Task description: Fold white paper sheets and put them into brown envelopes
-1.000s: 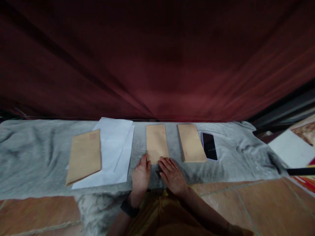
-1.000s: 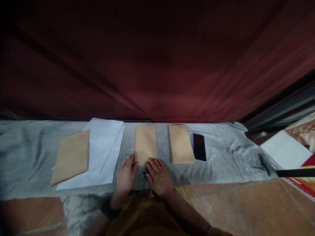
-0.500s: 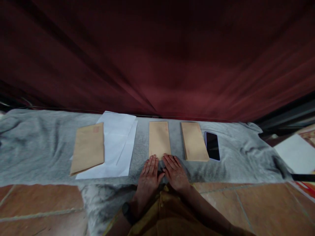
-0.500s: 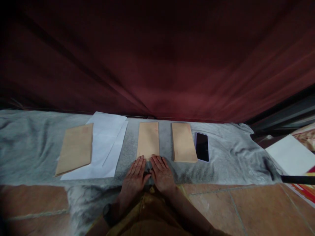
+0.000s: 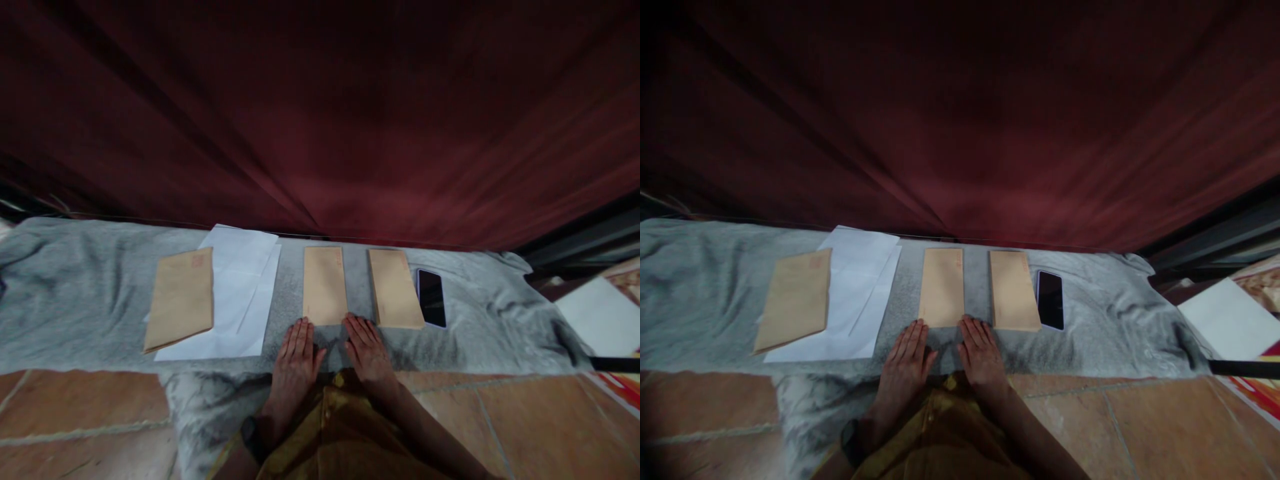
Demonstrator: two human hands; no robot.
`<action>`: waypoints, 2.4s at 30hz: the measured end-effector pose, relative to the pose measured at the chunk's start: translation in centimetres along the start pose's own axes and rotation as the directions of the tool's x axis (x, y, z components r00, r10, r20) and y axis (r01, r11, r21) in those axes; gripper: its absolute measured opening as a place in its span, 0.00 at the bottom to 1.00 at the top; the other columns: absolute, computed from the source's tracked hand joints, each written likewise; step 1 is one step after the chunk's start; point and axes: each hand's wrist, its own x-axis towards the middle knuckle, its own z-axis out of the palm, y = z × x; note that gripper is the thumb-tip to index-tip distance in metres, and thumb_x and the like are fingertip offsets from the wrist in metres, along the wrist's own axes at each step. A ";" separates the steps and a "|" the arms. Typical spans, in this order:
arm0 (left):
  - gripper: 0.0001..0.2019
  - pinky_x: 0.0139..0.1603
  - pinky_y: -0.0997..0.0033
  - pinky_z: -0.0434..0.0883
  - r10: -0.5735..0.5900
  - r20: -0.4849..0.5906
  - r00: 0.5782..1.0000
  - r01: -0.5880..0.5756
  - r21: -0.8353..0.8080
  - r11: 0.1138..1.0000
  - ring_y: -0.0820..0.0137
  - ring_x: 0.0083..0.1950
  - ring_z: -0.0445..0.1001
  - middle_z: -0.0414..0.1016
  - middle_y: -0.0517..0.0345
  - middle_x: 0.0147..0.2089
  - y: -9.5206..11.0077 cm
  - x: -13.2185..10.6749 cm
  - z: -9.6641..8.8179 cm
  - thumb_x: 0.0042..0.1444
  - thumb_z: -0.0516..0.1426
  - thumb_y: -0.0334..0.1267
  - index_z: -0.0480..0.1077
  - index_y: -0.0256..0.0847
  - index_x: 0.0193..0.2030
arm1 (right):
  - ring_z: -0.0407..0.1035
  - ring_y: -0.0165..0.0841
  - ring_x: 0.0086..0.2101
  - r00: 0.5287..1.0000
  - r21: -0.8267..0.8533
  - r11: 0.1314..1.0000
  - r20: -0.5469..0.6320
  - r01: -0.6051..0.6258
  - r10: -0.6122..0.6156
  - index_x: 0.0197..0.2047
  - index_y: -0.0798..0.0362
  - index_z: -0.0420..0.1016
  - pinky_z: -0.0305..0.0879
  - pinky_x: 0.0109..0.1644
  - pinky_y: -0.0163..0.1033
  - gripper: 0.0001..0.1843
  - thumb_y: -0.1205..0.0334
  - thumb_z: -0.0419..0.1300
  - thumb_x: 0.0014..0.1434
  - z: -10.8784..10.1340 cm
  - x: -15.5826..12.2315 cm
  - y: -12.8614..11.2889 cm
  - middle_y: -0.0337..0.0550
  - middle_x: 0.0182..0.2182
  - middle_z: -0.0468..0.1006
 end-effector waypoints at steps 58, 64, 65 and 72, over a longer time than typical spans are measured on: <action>0.29 0.71 0.50 0.65 0.214 0.022 0.977 -0.215 0.037 0.976 0.55 0.75 0.59 0.60 0.48 0.75 -0.4 3.6 0.5 0.68 0.53 0.48 0.60 0.43 0.72 | 0.51 0.43 0.71 0.995 -0.107 0.989 -0.016 -0.097 0.096 0.75 0.60 0.52 0.45 0.74 0.56 0.31 0.54 0.43 0.76 3.2 14.0 2.5 0.53 0.73 0.54; 0.31 0.74 0.50 0.59 0.225 0.012 0.974 -0.225 0.000 0.974 0.55 0.77 0.55 0.58 0.45 0.76 -0.4 3.3 0.8 0.68 0.53 0.49 0.58 0.36 0.73 | 0.50 0.40 0.71 1.000 -0.103 0.994 -0.011 0.028 -0.029 0.76 0.55 0.51 0.44 0.75 0.54 0.31 0.55 0.47 0.75 2.7 5.2 -0.1 0.48 0.73 0.56; 0.33 0.75 0.50 0.58 0.226 0.012 0.974 -0.226 -0.006 0.974 0.55 0.77 0.55 0.57 0.45 0.76 -0.4 3.3 0.8 0.68 0.53 0.50 0.56 0.35 0.74 | 0.51 0.39 0.71 0.999 -0.101 0.994 -0.007 0.041 -0.042 0.76 0.54 0.52 0.44 0.75 0.53 0.30 0.57 0.47 0.75 2.5 4.2 -0.3 0.47 0.72 0.58; 0.39 0.75 0.52 0.58 0.184 0.012 0.983 -0.183 -0.046 0.982 0.55 0.77 0.53 0.56 0.39 0.76 -0.5 2.5 0.7 0.68 0.52 0.53 0.47 0.30 0.77 | 0.55 0.42 0.70 0.998 -0.071 0.995 0.023 0.066 -0.064 0.77 0.52 0.50 0.46 0.75 0.54 0.32 0.58 0.49 0.73 0.9 1.6 -0.1 0.45 0.72 0.59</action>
